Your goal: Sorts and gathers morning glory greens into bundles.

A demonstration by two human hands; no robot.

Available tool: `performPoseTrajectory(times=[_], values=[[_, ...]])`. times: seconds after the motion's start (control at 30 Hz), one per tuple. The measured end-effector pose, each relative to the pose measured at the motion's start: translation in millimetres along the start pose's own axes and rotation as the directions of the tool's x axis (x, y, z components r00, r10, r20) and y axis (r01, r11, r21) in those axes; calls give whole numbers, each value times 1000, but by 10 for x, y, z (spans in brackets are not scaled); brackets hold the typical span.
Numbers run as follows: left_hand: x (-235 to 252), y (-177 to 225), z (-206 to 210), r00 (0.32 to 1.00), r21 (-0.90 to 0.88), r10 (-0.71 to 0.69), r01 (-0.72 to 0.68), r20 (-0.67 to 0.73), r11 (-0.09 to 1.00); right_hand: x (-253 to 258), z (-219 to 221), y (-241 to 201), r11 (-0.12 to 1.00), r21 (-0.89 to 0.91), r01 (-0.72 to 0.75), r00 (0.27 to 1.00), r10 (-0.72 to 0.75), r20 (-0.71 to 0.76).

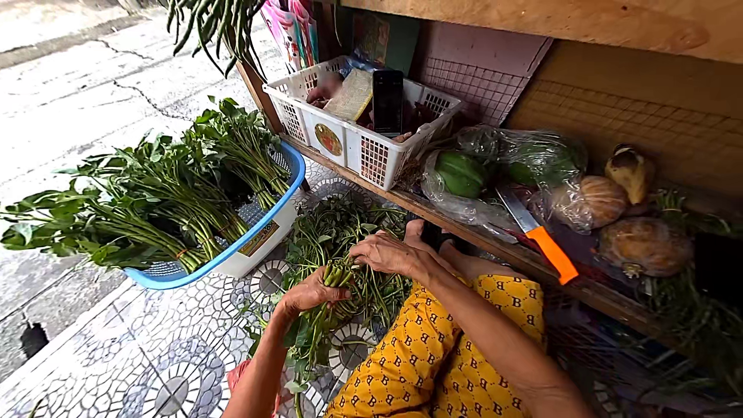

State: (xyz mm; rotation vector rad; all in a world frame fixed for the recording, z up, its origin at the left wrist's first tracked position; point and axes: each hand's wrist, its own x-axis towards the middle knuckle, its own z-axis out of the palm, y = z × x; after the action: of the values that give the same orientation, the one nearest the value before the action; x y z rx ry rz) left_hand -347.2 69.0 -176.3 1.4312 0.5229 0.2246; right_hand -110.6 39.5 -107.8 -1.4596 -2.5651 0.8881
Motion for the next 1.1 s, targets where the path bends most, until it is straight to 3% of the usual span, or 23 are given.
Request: performPoseTrajectory(times=[0.1, 0.17, 0.2, 0.3, 0.37, 0.43, 0.57, 0.63, 0.73, 0.87, 0.93, 1.0, 1.1], values=[[47, 7, 28, 1000, 6, -10, 10, -18, 1000, 44, -36, 139, 997, -45, -60, 977, 49, -209], [75, 30, 26, 998, 21, -7, 9, -69, 1000, 88, -79, 397, 987, -57, -150, 895, 111, -432], [108, 74, 22, 990, 33, 2, 3, -139, 999, 101, -118, 510, 973, -40, -226, 870, 183, -457], [273, 259, -34, 891, 16, 36, -33, -454, 999, 175, -159, 506, 903, 108, -416, 872, 430, -235], [475, 301, -141, 777, -33, 74, -121, -625, 992, 250, -75, 398, 869, 385, -310, 911, 387, -140], [675, 333, -205, 703, -64, 98, -200, -704, 978, 411, 75, 316, 733, 666, -138, 953, 282, -114], [969, 429, -174, 673, -87, 109, -251, -732, 964, 792, 290, 272, 442, 881, 171, 928, 227, -294], [1043, 453, -197, 670, -93, 131, -288, -730, 953, 886, 340, 362, 385, 891, 240, 902, 252, -352], [1162, 434, -201, 669, 12, 188, -258, -720, 966, 880, 369, 371, 400, 874, 276, 873, 277, -402], [1274, 330, -260, 668, 207, 187, -51, -721, 977, 855, 479, 375, 485, 844, 229, 820, 371, -435], [1288, 354, -269, 692, 198, 148, -8, -707, 980, 875, 527, 348, 525, 827, 200, 745, 466, -476], [1283, 419, -246, 745, 110, 112, -53, -658, 993, 910, 537, 351, 556, 809, 190, 685, 515, -515], [1286, 489, -223, 794, -15, 111, -150, -597, 989, 893, 472, 389, 553, 803, 221, 702, 481, -525]])
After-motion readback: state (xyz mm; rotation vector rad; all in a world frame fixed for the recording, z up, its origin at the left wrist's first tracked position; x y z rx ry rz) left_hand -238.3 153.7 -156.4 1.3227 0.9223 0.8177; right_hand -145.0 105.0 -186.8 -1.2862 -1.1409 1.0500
